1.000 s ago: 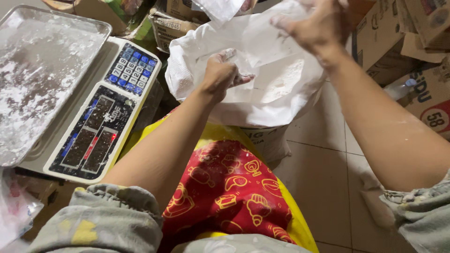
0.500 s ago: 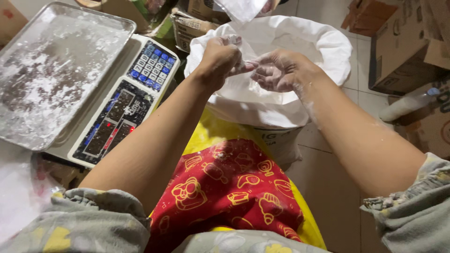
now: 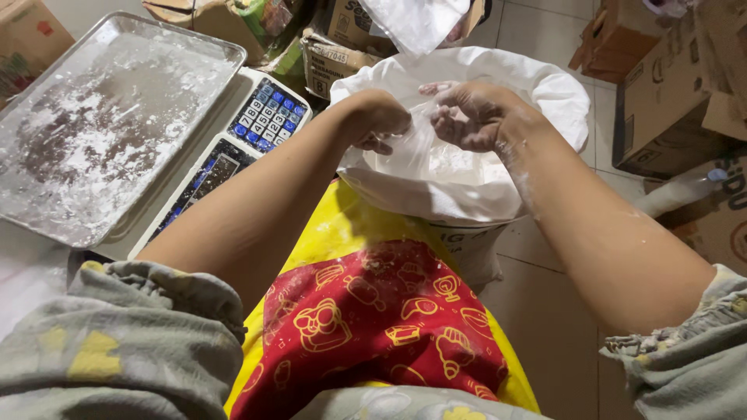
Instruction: The person scoops white powder from a large sack into small plastic bags, places each bag on a digital scale to check the weight, adjusts the contents as needed, and sets the filled bags aside. The process is repeated multiple times.
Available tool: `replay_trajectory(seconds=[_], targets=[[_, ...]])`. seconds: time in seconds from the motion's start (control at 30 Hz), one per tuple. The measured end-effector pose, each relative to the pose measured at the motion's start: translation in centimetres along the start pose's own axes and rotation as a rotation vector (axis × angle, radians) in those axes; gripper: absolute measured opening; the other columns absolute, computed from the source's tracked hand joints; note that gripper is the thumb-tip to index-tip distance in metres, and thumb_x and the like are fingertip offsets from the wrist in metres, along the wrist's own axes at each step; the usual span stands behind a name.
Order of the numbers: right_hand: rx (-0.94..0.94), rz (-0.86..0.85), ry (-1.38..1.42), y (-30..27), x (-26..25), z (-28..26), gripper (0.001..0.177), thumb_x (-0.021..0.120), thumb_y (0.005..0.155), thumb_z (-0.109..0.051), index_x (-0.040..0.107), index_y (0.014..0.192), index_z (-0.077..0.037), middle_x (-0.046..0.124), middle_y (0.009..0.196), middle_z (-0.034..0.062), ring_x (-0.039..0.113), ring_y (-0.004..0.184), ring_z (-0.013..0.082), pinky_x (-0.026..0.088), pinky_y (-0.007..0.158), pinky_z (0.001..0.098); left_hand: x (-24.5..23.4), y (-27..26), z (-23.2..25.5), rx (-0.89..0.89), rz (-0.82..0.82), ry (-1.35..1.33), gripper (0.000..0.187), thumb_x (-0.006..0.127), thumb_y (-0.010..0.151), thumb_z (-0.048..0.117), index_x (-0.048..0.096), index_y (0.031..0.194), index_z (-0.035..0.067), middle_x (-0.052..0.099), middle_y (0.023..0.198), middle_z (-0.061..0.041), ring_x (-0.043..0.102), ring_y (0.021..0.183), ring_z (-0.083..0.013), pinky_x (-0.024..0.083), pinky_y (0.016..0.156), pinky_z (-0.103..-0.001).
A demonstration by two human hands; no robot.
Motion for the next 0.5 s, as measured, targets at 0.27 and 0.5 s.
replay_trajectory(seconds=[0.27,0.5], targets=[[-0.171,0.03,-0.124,-3.6,1.3,-1.9,0.043,0.047,0.096,0.006,0.054,0.137,-0.007,0.053,0.072,0.0029,0.049,0.051,0.0059,0.046,0.046,0.0206,-3.1,-2.4,2.8,-0.001,0.169,0.297,0.017,0.066,0.086,0.009,0.07,0.084,-0.007,0.067,0.073,-0.015,0.065,0.062,-0.0207,0.051,0.05,-0.034],[-0.385,0.015,-0.03,-6.7,3.2,-7.2,0.028,0.049,0.096,0.007,0.058,0.12,-0.003,0.054,0.076,0.0049,0.049,0.054,0.0066,0.045,0.048,0.02,-9.3,-9.0,5.6,0.028,0.497,-0.276,0.006,0.068,0.08,0.001,0.066,0.082,-0.004,0.07,0.076,-0.014,0.07,0.06,-0.0207,0.056,0.047,-0.033]])
Point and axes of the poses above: each hand's wrist, its own y-axis towards the middle knuckle, its own x-axis out of the palm, z = x × y, the point moved 5 cm from there along y, towards the middle knuckle
